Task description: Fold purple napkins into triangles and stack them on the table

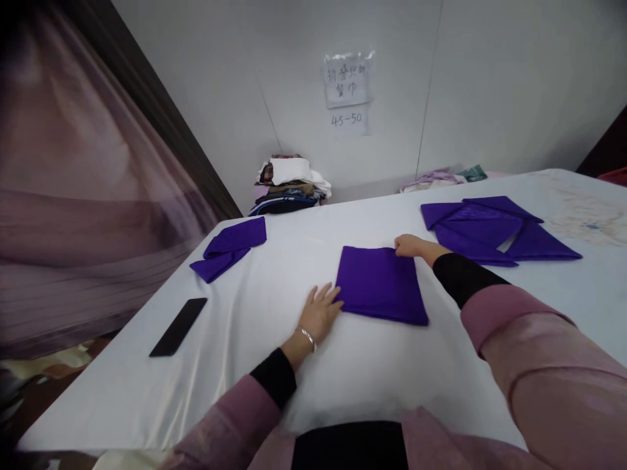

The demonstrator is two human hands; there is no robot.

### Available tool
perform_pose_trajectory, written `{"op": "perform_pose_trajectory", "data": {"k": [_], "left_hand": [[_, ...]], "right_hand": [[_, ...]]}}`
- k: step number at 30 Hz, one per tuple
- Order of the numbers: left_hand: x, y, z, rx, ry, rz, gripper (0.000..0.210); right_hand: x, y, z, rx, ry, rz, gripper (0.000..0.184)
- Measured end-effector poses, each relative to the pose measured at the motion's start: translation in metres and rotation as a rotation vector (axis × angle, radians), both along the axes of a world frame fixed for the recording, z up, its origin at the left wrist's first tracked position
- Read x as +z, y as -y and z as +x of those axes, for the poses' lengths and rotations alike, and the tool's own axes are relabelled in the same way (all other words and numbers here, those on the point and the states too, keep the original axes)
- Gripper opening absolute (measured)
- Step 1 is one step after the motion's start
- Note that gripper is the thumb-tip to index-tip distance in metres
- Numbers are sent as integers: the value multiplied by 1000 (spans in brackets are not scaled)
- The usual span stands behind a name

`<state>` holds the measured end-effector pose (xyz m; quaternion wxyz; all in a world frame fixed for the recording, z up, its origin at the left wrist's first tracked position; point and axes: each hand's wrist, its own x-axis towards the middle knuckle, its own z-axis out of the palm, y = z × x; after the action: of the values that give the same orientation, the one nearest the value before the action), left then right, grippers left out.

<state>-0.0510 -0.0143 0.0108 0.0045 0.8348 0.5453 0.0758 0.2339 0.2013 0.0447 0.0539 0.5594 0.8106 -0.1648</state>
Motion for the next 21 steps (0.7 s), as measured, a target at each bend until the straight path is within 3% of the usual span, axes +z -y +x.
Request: {"op": "perform_pose_trajectory", "data": {"k": [4,6,10,15,18,21], "left_hand": [[22,-39,-30,232,-53,-17,31],[27,-43,-32,264,-7,-5,35],[16,-13,-6,66,126,-34,44],[0,38,25,-219,222,-121,56],[0,47,24,-274,224,-180,53],[2,43,11,-232,196,-210,49]], "right_hand": [[-4,54,32,-231,-263,-195,35],[-9,89,45,-362,-464,-341,43],[-12,154,58,-523,-751,-475,65],[-6,207,61,-575,-910,-458,91],[-3,229,61,-539,-970,-464,84],[-5,248,60,-516,-970,-524,62]]}}
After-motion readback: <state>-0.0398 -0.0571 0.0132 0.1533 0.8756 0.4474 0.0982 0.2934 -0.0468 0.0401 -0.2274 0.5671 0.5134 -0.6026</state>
